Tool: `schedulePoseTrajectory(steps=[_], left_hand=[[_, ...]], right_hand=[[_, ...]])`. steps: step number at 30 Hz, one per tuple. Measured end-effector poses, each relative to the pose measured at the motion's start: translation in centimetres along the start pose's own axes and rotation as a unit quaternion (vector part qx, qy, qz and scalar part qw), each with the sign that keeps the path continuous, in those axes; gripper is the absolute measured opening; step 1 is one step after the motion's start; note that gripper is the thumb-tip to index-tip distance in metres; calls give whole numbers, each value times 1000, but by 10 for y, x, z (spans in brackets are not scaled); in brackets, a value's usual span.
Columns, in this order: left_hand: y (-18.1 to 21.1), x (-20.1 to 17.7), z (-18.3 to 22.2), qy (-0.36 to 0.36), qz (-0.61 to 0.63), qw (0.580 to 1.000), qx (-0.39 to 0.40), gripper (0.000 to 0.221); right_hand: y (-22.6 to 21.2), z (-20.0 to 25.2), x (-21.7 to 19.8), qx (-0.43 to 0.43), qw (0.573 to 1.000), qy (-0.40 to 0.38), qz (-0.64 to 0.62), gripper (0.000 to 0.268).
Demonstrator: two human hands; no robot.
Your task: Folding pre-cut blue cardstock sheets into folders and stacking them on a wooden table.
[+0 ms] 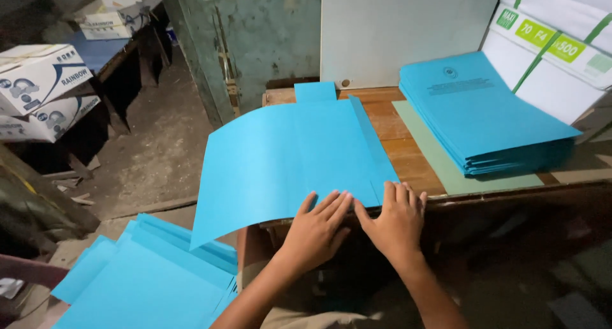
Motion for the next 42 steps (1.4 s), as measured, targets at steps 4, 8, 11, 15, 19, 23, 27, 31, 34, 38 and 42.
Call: schedulePoseTrajectory(steps=[4,8,11,15,19,23,27,31,34,38,42], left_hand=[[-7,-2,12,-17,-50,999,-13,70],[-15,-15,30,-20,-91,995,-29,72],[-15,-15,34,-27,-105,993,-40,74],[-8,-11,20,-46,-80,995,-46,72],[-8,-1,0,-37,-59,995,-64,77],[-14,17,-22,-77,-16,995,-62,69],[-23,40,-43,-115,10,991,-64,54],[-14,41,-38,-118,0,992,-54,51],[6,28,-27,-107,1,994,-38,48],[35,12,-2,-107,10,994,-9,48],[45,-2,17,-126,32,991,8,47]], right_hand=[[13,-6,-7,-26,999,-3,-48,57],[28,-3,1,10,990,-33,-133,37],[19,-2,2,1,993,-15,-116,41],[-6,-6,-11,-37,998,11,-42,67],[15,2,9,5,999,35,-41,66],[22,6,16,-5,999,37,-29,52],[23,-3,12,8,998,-53,-33,57],[44,-33,24,99,941,-298,-125,79],[51,-54,35,121,888,-404,-184,86],[54,-80,54,98,863,-465,-173,89],[58,-100,90,54,868,-479,-116,87]])
Point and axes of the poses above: each hand's wrist, its own z-axis away from the middle knuckle, its own x-axis out of the palm, y = z × x, the point moved 8 cm from there along -z, towards the middle knuckle, and after that the axes turned 7 degrees about -z, right-handed, at the moved point
